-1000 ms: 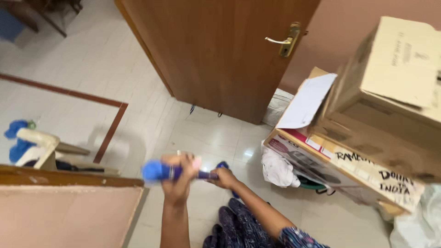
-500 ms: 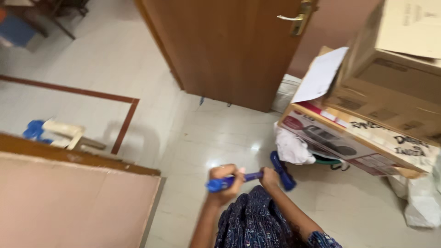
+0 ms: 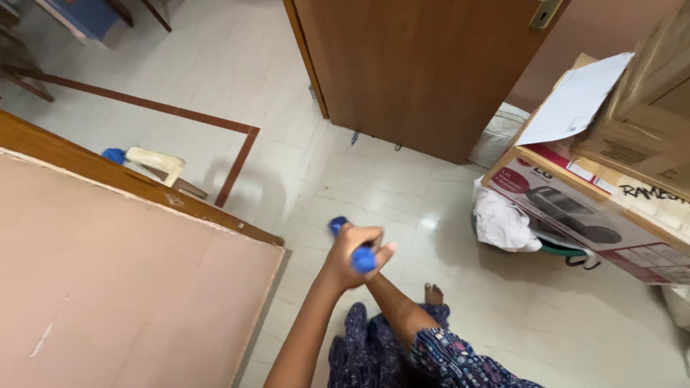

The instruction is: The person sweeps the floor in a room using a blue broom, navigating around boxes, chairs, and an open door.

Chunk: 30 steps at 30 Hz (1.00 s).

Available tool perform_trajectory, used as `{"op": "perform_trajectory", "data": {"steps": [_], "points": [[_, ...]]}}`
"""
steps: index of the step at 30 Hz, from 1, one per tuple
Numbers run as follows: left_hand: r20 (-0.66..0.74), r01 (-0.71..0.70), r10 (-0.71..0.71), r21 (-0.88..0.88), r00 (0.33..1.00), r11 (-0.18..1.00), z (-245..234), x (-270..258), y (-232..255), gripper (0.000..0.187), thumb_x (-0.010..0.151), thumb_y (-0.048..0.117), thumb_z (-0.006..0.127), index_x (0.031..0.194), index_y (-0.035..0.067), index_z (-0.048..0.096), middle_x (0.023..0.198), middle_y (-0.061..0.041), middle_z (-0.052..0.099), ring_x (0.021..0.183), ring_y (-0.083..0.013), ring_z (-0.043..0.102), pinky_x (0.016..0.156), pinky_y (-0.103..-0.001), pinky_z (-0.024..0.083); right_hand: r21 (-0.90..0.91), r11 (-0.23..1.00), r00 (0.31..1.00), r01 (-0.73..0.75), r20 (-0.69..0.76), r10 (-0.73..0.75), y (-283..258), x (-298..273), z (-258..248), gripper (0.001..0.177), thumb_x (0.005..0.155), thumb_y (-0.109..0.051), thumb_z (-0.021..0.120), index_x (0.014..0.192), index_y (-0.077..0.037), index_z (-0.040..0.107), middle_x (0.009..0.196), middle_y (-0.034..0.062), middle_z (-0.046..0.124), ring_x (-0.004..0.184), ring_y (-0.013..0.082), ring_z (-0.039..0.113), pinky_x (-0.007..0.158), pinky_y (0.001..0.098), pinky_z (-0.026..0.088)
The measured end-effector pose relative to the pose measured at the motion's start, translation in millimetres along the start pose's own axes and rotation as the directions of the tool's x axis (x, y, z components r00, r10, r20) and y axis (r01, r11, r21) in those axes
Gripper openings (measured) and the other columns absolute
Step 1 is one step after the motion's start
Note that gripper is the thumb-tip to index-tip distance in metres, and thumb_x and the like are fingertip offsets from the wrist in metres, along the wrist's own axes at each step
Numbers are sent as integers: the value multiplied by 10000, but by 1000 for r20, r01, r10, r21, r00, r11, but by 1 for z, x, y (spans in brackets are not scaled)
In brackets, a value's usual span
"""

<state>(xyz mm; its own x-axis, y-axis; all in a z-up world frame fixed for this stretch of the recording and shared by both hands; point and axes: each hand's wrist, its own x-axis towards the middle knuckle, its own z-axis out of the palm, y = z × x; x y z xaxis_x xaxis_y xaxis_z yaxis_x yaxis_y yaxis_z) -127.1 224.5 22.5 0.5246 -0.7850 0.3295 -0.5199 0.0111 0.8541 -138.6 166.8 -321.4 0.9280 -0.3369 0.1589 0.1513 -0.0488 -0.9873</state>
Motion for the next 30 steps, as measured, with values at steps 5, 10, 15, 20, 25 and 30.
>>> {"op": "perform_trajectory", "data": {"steps": [5,10,15,20,25,30], "points": [[55,-69,73,-68,996,995,-9,22,25,503,913,251,748,573,82,417,479,-39,392,420,-129,407,445,-307,315,423,906,997,-26,-52,53,-66,15,-15,175,872,-278,645,918,-114,681,802,71,635,788,225,624,706,360,492],[-61,-191,182,-235,981,953,-15,12,51,439,959,204,711,627,92,447,569,-6,469,504,-117,463,504,-295,368,-533,834,984,-142,-166,62,-72,25,-88,157,862,-204,626,956,-135,731,793,108,679,754,262,672,686,380,516],[-215,-121,52,-326,975,938,-10,41,-11,429,936,86,688,645,58,374,571,-24,412,506,-135,392,528,-323,330,-774,523,931,-358,-341,132,-4,89,-169,171,753,-88,743,908,-158,762,818,186,732,818,387,714,752,481,559],[-140,-46,-15,-421,990,906,52,91,-127,321,864,39,659,606,49,468,578,-57,533,485,-160,493,469,-309,403,-855,389,939,-344,-320,126,41,153,-251,251,691,-72,798,920,-148,733,886,163,735,868,386,707,779,486,561],[-148,18,-86,-410,985,912,48,136,-152,381,814,36,682,608,58,362,545,-34,391,467,-158,397,493,-320,304,-861,337,903,-380,-268,335,64,197,-257,327,651,-104,838,948,-154,710,935,172,720,874,367,719,798,464,575],[-184,183,-255,-337,949,924,-19,167,-141,416,807,45,695,562,68,359,505,-51,402,425,-185,396,463,-332,304,-835,468,923,-289,-113,368,92,253,-186,209,718,-152,791,897,-151,683,896,168,711,855,385,709,781,479,564]]}}
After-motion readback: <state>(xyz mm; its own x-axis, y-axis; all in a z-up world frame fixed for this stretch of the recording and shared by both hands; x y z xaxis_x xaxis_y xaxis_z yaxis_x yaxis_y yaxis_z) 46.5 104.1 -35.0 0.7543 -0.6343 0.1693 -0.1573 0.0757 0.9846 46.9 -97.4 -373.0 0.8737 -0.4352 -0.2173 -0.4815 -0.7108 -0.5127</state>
